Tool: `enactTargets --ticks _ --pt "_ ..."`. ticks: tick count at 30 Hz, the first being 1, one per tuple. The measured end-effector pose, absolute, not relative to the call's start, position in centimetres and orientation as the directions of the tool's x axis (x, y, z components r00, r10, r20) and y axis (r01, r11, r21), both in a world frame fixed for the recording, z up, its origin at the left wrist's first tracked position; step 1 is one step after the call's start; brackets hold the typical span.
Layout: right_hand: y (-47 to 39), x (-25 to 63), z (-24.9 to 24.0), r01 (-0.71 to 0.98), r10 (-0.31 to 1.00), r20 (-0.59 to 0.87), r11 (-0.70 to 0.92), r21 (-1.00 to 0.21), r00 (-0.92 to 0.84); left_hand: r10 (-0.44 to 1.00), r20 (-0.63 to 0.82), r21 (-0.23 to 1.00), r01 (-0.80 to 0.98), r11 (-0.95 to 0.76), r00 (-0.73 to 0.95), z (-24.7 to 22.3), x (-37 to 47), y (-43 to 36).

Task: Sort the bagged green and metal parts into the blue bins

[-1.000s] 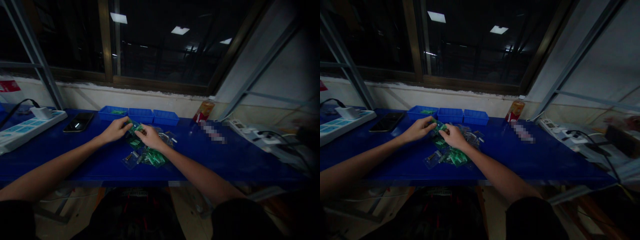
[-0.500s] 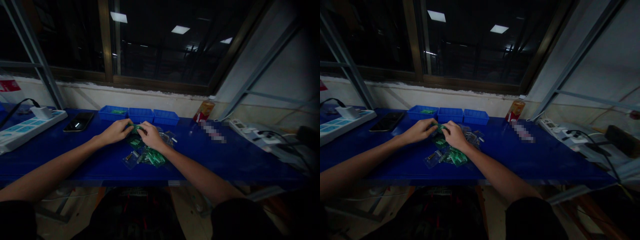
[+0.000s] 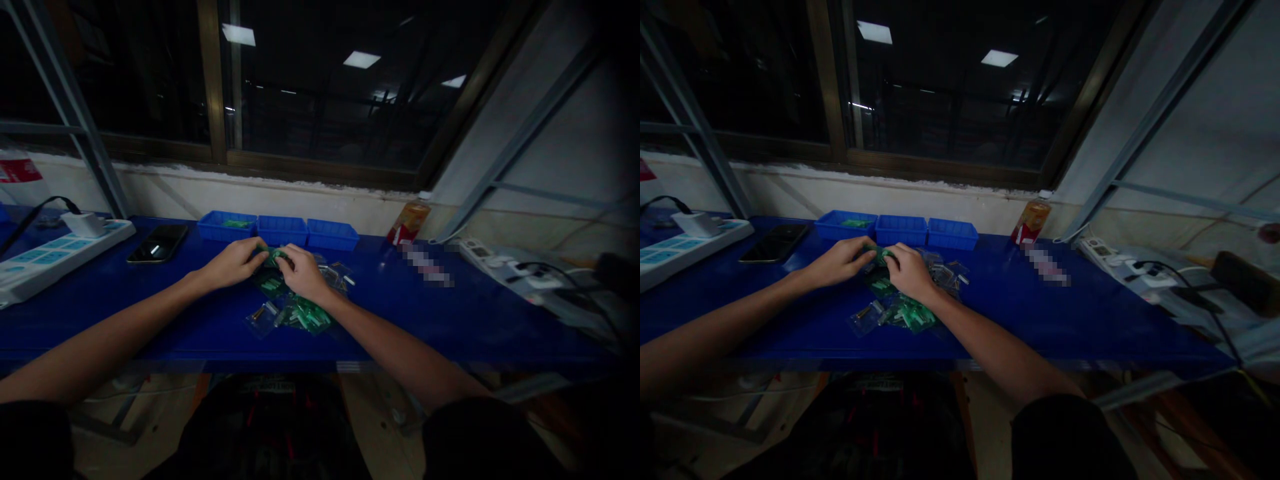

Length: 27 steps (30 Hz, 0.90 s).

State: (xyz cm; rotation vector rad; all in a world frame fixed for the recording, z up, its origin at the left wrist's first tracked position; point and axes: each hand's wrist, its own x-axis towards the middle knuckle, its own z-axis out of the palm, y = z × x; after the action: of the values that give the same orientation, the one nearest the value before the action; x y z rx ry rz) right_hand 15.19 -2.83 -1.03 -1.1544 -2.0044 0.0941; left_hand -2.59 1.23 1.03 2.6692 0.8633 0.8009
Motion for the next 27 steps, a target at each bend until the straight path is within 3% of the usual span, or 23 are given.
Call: enactTargets --ticks 20,24,27 --pt "-3.0 15.4 -0.8 0.68 0.702 0.661 0.622 -0.388 -0.265 0.576 0.446 0.342 0.464 -0.817 0.685 1.2 -2.5 1.0" --pt "-2.6 15.5 -0.8 0.687 0.681 0.694 0.621 -0.377 -0.234 0.611 0.504 0.244 0.577 -0.779 0.611 1.6 -2.8 0.9" --pt "-2.3 15.8 -0.8 0.691 0.663 0.723 0.616 -0.379 -0.193 0.747 0.472 0.282 0.723 -0.631 0.468 2.1 -3.1 1.1"
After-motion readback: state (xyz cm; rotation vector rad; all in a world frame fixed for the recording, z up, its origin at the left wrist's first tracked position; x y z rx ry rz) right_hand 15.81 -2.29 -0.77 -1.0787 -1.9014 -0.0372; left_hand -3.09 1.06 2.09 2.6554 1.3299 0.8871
